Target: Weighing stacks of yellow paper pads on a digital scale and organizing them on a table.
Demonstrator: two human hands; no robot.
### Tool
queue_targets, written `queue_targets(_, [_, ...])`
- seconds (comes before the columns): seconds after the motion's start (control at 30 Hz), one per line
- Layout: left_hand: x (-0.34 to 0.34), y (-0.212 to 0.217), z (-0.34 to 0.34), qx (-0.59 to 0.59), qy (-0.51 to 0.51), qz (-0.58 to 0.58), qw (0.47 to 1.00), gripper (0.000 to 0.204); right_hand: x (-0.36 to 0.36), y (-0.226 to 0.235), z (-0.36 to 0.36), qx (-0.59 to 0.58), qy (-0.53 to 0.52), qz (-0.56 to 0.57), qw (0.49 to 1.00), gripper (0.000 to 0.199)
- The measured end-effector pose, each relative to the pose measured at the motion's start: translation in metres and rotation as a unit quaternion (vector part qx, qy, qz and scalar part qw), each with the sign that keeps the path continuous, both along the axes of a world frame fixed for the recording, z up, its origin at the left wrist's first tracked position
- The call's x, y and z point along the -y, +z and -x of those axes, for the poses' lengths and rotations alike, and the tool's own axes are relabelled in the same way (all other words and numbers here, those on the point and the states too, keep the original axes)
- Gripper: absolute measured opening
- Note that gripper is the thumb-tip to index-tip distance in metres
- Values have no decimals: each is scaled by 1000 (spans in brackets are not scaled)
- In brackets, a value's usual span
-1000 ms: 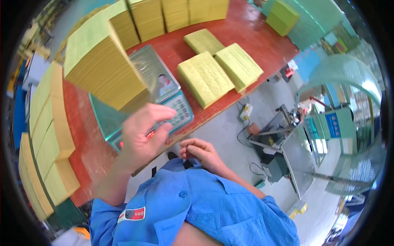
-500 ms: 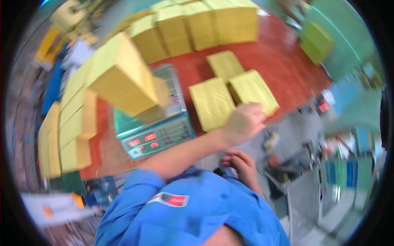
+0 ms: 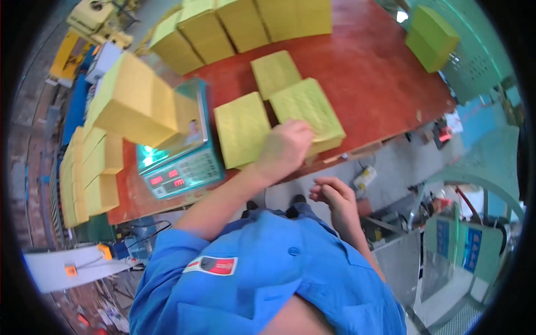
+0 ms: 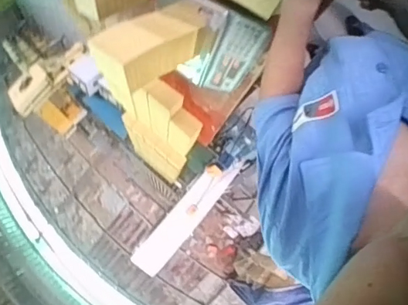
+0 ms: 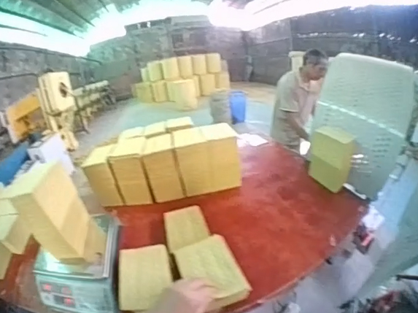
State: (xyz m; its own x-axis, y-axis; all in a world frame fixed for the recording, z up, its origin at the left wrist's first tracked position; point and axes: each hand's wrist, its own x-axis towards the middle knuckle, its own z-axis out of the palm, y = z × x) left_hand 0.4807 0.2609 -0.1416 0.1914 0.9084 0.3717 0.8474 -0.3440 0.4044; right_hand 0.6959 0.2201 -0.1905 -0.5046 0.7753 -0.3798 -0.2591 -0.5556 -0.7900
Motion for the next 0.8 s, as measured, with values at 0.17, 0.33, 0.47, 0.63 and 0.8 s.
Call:
queue_targets(0.17, [0, 5, -7, 48, 20, 8, 999, 4, -12, -1, -9, -15, -3, 5, 1000, 23])
queue_targets(0.33, [10, 17, -16, 69, 47, -45, 995, 4, -36, 15, -30, -37, -40, -16, 998, 23])
queue_targets(0.47, [12, 11, -19, 55, 41, -84, 994, 4, -59, 31, -28, 28, -42, -89, 995, 24])
queue_targets(0.63, [-2, -11, -15, 39, 50, -98, 993, 6, -81, 30, -14, 76, -61, -129, 987, 23])
queue_targets(0.8, [20, 5, -17, 0, 24, -162, 987, 7, -87, 37, -13, 94, -71, -146, 982, 25])
